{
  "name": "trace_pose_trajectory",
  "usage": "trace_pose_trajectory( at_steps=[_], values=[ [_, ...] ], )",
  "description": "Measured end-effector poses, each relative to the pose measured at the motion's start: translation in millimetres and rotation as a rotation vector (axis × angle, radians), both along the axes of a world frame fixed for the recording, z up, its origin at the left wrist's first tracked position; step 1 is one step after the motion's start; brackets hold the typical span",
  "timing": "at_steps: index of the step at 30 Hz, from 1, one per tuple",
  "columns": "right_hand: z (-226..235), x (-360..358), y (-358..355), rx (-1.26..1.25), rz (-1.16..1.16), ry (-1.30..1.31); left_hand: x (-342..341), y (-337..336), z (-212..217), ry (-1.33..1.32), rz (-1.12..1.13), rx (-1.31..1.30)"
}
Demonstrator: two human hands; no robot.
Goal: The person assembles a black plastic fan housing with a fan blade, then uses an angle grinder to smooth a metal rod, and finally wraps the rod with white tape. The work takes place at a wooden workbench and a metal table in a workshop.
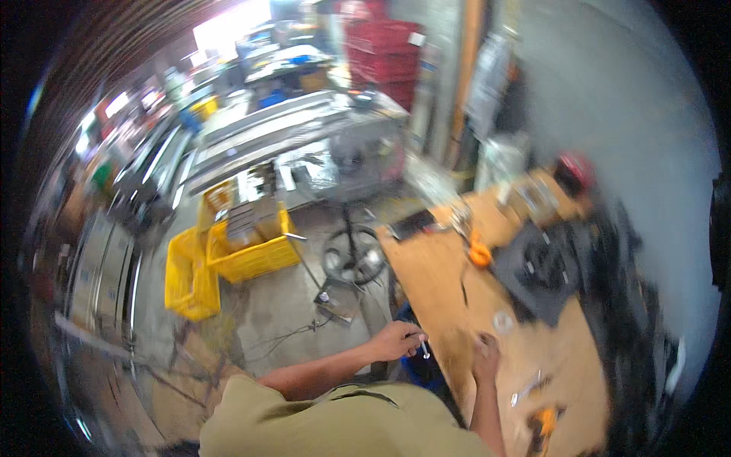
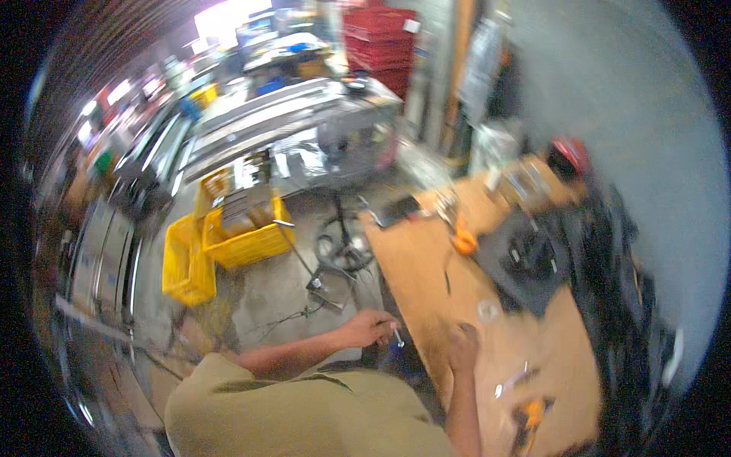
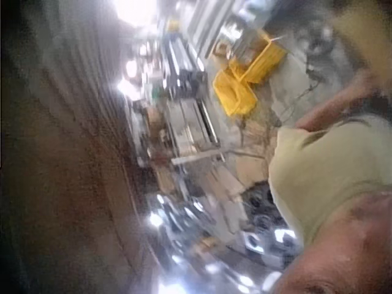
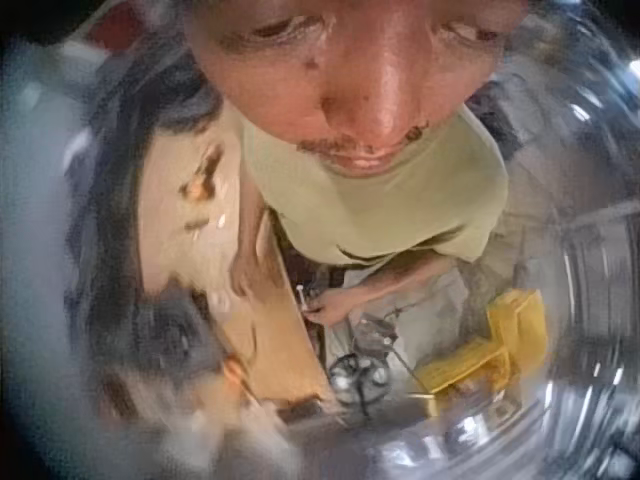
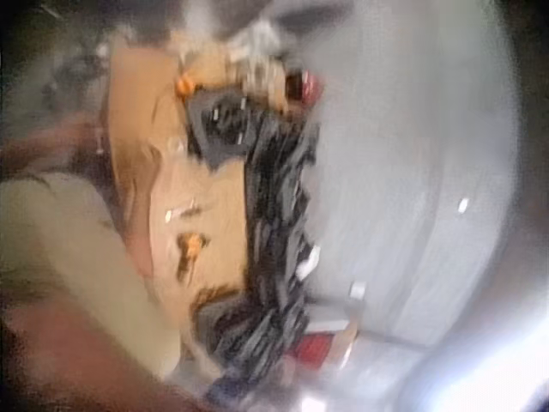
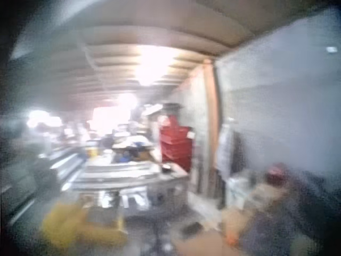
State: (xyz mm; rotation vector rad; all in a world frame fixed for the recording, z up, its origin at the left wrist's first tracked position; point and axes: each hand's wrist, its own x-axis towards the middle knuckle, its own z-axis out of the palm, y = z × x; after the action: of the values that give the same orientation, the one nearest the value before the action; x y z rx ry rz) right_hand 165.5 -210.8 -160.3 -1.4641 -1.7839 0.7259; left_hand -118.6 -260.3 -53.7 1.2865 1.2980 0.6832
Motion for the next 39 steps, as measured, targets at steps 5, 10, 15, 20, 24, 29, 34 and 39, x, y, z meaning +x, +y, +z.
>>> trace_pose_trajectory(
  at_steps=[5,10,15,20,24,29,34,39],
  values=[
    [97.0,-24.8,-116.9,-0.342,0.206,0.338,69.5,-24.2,29.0,-0.199,-0.054,0.089],
    [165.3,19.4,-202.5,-0.118,-0.193,0.317,136.7,-46.7,59.5,-0.414,-0.350,0.155],
    [188.5,11.3,-307.4,0.264,-0.705,0.251,194.5,-89.9,84.9,-0.544,-0.785,0.058],
    [194.0,-4.5,-405.8,0.411,-1.076,0.066,237.8,-160.9,97.0,-0.649,-1.077,-0.015],
    [187.4,-13.8,-472.5,0.527,-1.296,0.143,276.9,-228.5,104.0,-0.667,-1.348,-0.198],
    [177.2,1.5,-564.3,0.526,-1.476,0.193,328.1,-331.9,99.1,-0.706,-1.641,0.024],
    [173.2,37.8,-683.1,0.526,-1.596,0.131,390.9,-458.4,83.6,-0.794,-1.785,0.056],
    [185.0,72.4,-796.1,0.452,-1.671,0.127,442.4,-583.0,82.6,-0.768,-1.943,-0.075]
  ],
)
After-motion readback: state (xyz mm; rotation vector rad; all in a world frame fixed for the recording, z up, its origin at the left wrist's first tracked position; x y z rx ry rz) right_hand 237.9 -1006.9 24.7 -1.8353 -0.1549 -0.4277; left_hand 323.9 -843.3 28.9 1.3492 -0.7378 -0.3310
